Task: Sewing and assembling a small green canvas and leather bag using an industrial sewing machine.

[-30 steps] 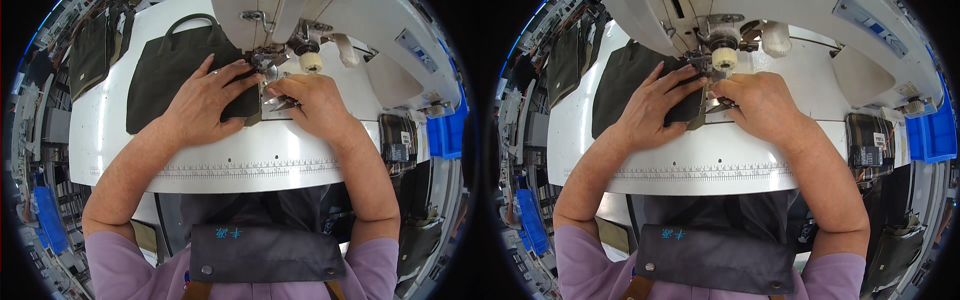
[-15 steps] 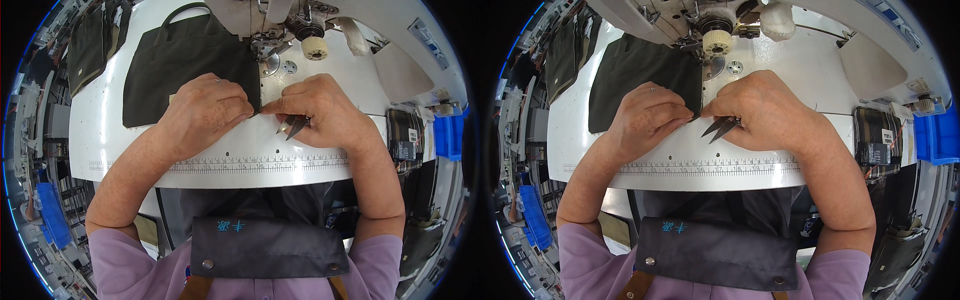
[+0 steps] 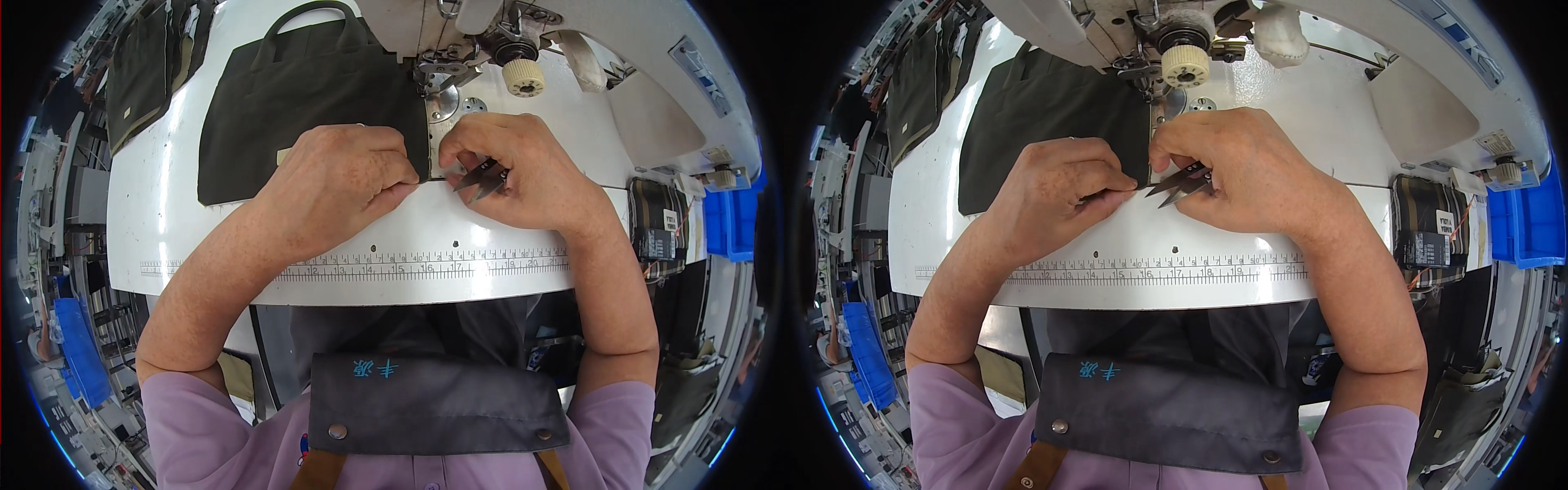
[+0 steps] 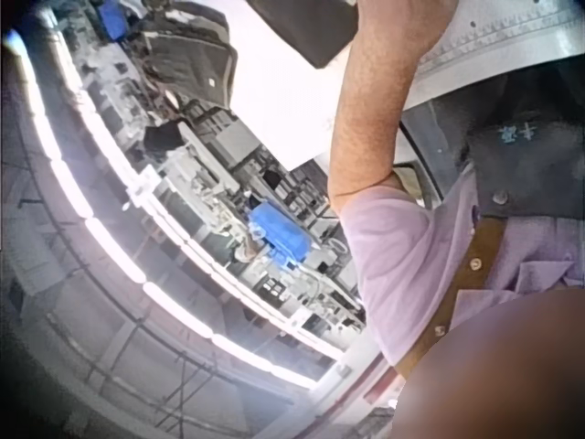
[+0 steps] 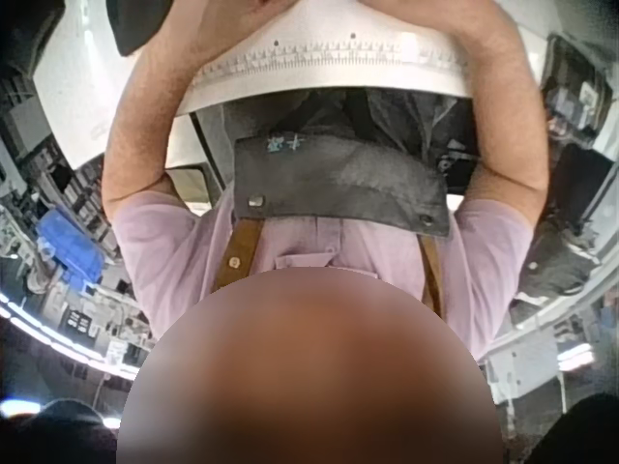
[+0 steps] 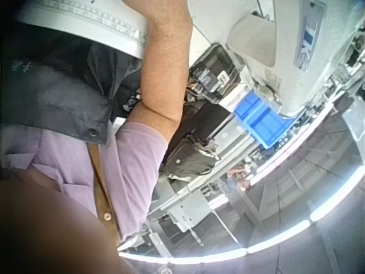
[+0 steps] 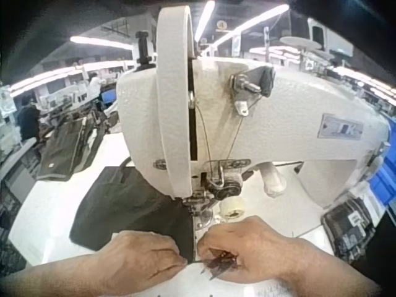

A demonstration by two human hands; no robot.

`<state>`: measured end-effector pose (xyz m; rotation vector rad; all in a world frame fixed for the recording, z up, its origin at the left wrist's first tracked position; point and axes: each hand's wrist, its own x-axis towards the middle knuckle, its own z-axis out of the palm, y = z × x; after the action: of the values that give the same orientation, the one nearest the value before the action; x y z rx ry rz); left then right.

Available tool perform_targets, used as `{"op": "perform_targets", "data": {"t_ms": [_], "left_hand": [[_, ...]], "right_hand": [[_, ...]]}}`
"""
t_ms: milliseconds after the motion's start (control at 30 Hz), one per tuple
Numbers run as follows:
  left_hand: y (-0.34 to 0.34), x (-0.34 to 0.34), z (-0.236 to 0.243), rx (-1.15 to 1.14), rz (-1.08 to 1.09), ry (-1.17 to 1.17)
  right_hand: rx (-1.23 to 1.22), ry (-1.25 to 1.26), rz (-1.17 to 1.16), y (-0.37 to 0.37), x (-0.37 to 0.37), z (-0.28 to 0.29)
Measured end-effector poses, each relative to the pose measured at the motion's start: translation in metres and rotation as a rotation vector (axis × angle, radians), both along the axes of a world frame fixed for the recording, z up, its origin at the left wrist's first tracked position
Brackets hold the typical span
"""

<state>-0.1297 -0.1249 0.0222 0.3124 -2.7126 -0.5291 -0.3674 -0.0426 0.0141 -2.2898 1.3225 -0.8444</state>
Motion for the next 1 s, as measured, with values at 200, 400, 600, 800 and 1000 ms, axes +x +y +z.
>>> {"op": "perform_targets", "data": {"t_ms": [200, 400, 600, 800, 1000], "left_hand": [[-0.004, 0.003, -0.002, 0.508, 0.173, 0.066], [-0.011, 0.005, -0.006, 0.668, 0.181, 0.095], [-0.010, 0.003, -0.006, 0.458, 0.177, 0.296], [-0.005, 0.005, -0.010, 0.313, 0.232, 0.190], [-0.005, 0.007, -0.012, -0.112, 0.115, 0.269]], "right_hand": [[-0.198, -0.031, -0.012, -0.005, 0.010, -0.010], [-0.242, -0.063, -0.006, -0.012, 0.012, -0.012], [-0.190, -0.183, -0.059, -0.013, 0.012, -0.016], [-0.209, -0.188, -0.076, -0.012, 0.012, -0.012], [-0.297, -0.124, -0.044, -0.012, 0.013, -0.011]]}}
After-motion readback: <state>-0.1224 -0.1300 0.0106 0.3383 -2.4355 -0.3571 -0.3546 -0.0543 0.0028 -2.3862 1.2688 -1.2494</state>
